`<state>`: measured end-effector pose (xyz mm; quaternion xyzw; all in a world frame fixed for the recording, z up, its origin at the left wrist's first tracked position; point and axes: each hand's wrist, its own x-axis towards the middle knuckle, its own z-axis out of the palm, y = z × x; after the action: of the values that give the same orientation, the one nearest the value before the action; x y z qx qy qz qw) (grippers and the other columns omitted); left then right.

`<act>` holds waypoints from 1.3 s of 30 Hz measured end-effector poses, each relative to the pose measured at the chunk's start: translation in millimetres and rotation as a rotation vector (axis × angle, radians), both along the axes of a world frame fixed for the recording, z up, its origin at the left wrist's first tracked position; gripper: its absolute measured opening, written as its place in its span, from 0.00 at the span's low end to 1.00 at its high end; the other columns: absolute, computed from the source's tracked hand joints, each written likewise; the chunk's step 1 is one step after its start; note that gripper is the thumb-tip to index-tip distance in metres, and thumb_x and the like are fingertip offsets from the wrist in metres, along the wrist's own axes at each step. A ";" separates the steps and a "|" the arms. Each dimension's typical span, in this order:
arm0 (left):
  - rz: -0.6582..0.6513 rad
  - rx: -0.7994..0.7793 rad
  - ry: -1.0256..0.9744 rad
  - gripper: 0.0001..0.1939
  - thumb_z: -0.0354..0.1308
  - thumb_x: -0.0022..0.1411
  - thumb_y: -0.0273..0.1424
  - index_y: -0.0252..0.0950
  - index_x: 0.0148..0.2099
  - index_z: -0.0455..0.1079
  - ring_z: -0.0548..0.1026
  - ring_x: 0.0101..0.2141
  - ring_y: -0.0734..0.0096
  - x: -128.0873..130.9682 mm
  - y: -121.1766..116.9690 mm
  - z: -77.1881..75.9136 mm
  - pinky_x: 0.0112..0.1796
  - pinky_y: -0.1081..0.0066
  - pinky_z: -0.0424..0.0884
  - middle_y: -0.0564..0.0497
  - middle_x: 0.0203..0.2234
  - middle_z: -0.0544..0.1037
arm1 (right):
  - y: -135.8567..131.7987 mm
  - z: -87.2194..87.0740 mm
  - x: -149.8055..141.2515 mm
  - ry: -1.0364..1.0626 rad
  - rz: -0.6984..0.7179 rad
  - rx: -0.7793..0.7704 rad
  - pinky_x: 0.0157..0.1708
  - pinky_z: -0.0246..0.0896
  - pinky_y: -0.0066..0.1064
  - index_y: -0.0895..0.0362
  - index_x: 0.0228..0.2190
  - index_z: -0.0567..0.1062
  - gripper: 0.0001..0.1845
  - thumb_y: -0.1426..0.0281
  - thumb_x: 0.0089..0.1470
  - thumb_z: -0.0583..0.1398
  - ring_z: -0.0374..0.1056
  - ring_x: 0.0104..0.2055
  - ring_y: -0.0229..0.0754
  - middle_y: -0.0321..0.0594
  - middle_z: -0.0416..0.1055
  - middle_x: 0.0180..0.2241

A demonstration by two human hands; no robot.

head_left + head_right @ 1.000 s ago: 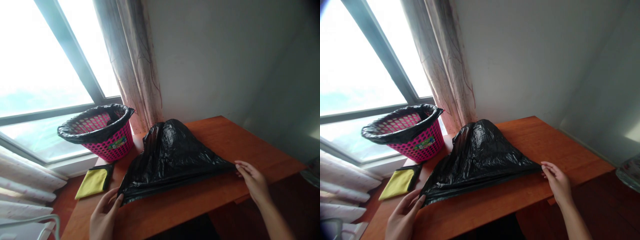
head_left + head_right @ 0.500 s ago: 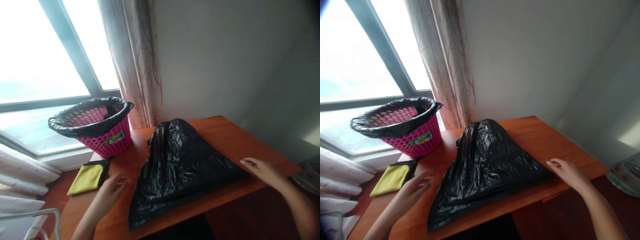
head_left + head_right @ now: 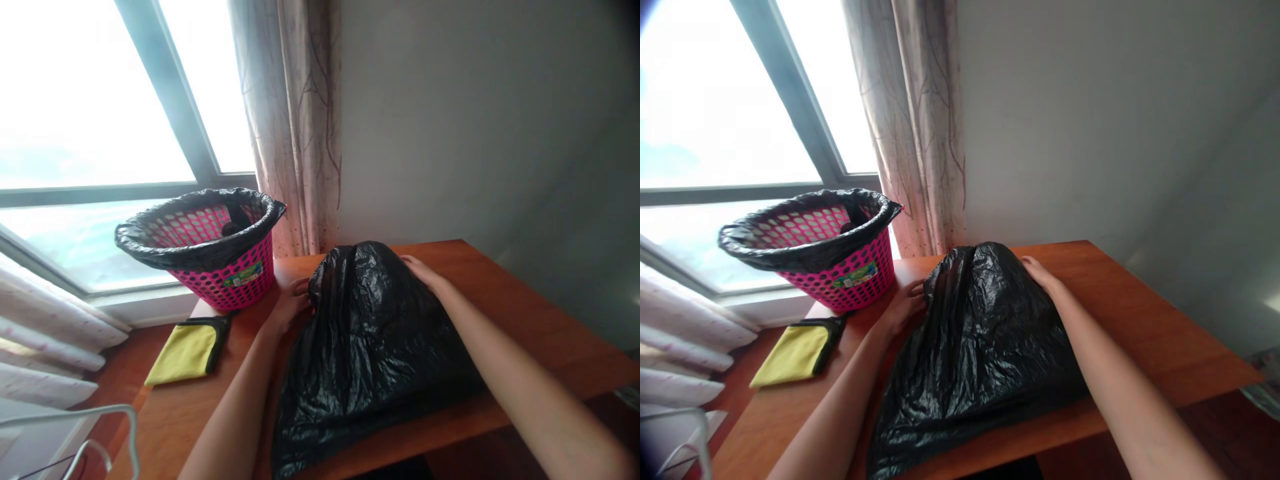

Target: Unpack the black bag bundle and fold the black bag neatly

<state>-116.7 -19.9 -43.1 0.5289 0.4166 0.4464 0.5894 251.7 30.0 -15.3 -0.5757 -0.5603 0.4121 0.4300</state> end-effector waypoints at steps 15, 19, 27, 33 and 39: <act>-0.114 0.143 -0.040 0.23 0.68 0.51 0.31 0.35 0.51 0.76 0.70 0.55 0.51 12.4 -11.8 13.4 0.59 0.55 0.59 0.45 0.51 0.78 | -71.1 1.0 -27.7 0.198 0.562 -0.308 0.60 0.57 0.45 0.53 0.46 0.78 0.25 0.71 0.41 0.67 0.66 0.57 0.53 0.38 0.75 0.51; -0.180 0.179 -0.033 0.20 0.65 0.54 0.31 0.34 0.50 0.77 0.72 0.53 0.50 22.9 -20.9 17.6 0.57 0.53 0.61 0.46 0.47 0.80 | -77.2 -0.3 -19.8 0.198 0.513 -0.346 0.57 0.61 0.44 0.53 0.46 0.78 0.24 0.66 0.44 0.68 0.70 0.53 0.53 0.39 0.77 0.48; -0.136 0.178 -0.058 0.25 0.68 0.51 0.31 0.34 0.52 0.72 0.75 0.48 0.55 27.0 -19.7 10.1 0.51 0.58 0.68 0.42 0.48 0.78 | -80.7 -17.6 -8.6 0.210 0.302 -0.404 0.48 0.68 0.42 0.57 0.40 0.80 0.26 0.48 0.52 0.62 0.75 0.43 0.51 0.45 0.79 0.42; -0.073 0.173 -0.045 0.21 0.69 0.49 0.33 0.33 0.46 0.75 0.78 0.40 0.58 29.0 -15.4 5.6 0.44 0.61 0.72 0.44 0.38 0.81 | -82.7 -15.5 -16.0 0.036 0.397 -0.326 0.46 0.67 0.40 0.57 0.38 0.80 0.23 0.52 0.50 0.65 0.74 0.42 0.48 0.41 0.79 0.40; 0.095 0.202 0.006 0.11 0.67 0.46 0.31 0.32 0.34 0.76 0.77 0.36 0.59 13.8 -6.7 4.6 0.41 0.63 0.70 0.48 0.31 0.81 | -77.0 -19.4 1.3 -0.003 0.271 -0.253 0.44 0.67 0.37 0.57 0.39 0.80 0.21 0.56 0.47 0.67 0.74 0.40 0.47 0.42 0.79 0.40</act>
<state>-102.9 -26.6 -38.5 0.5666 0.3959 0.5120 0.5099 253.0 -47.0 -34.7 -0.5449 -0.5770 0.5327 0.2939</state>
